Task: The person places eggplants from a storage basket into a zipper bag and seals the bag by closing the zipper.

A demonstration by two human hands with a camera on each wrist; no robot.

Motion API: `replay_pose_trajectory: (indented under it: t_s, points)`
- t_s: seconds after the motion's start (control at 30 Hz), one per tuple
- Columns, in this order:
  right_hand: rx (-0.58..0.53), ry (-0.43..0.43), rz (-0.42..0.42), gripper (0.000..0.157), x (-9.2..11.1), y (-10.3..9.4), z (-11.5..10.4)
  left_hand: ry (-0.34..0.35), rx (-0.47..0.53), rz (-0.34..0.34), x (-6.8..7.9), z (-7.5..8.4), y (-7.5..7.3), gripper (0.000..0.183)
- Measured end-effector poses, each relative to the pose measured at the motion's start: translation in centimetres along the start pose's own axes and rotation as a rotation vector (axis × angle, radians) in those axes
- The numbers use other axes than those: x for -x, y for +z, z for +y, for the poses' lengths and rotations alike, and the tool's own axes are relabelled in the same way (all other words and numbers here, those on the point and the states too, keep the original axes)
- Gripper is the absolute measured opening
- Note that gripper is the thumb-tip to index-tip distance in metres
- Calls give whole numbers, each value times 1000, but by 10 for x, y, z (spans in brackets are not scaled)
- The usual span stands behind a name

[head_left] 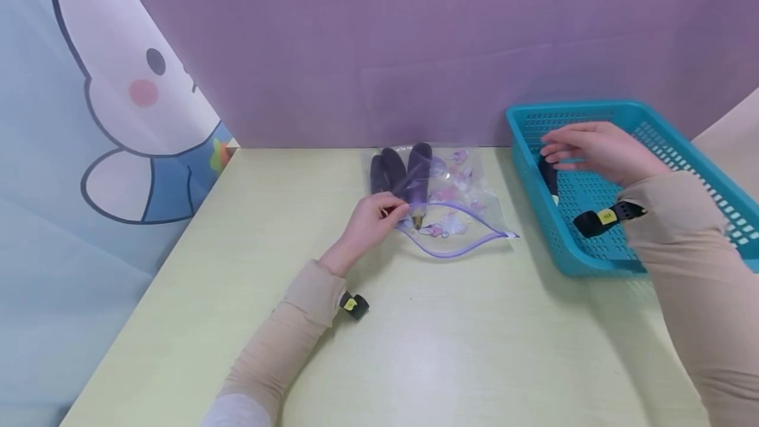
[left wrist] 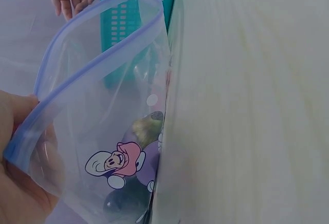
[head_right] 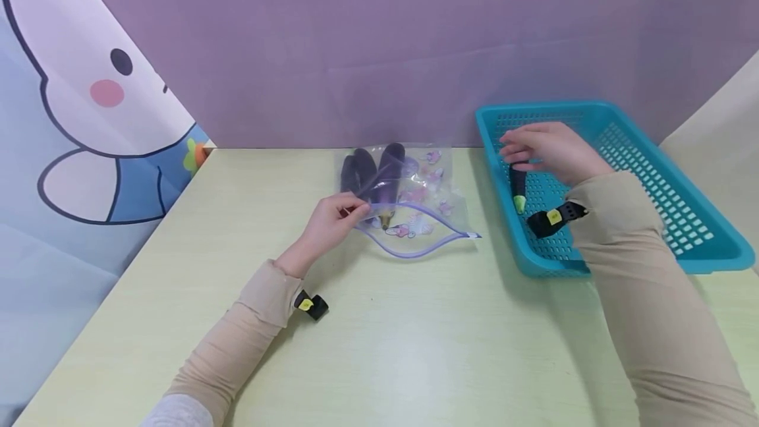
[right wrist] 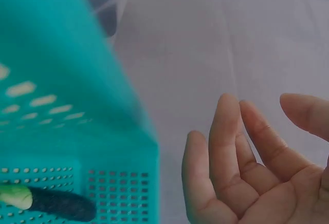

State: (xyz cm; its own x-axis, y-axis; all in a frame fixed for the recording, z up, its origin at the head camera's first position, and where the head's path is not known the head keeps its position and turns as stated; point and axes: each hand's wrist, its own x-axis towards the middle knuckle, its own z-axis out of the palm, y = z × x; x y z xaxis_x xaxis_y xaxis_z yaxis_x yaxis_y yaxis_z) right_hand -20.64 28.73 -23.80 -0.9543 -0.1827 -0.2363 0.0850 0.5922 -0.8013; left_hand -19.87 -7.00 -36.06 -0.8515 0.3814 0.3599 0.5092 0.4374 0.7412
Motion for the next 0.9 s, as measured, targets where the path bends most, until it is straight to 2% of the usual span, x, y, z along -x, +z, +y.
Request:
replay_pose_trajectory:
  t_s: [0.43,0.77,0.9]
  points:
    - [-90,118,-25,67,-20,-10,27,-14,25,-5,-1,1,1,14]
    - [16,216,46,74,-30,-18,42,-11,30,-15,2,2,1,15]
    - [26,240,87,75,-33,-22,48,-17,26,-18,3,1,2,14]
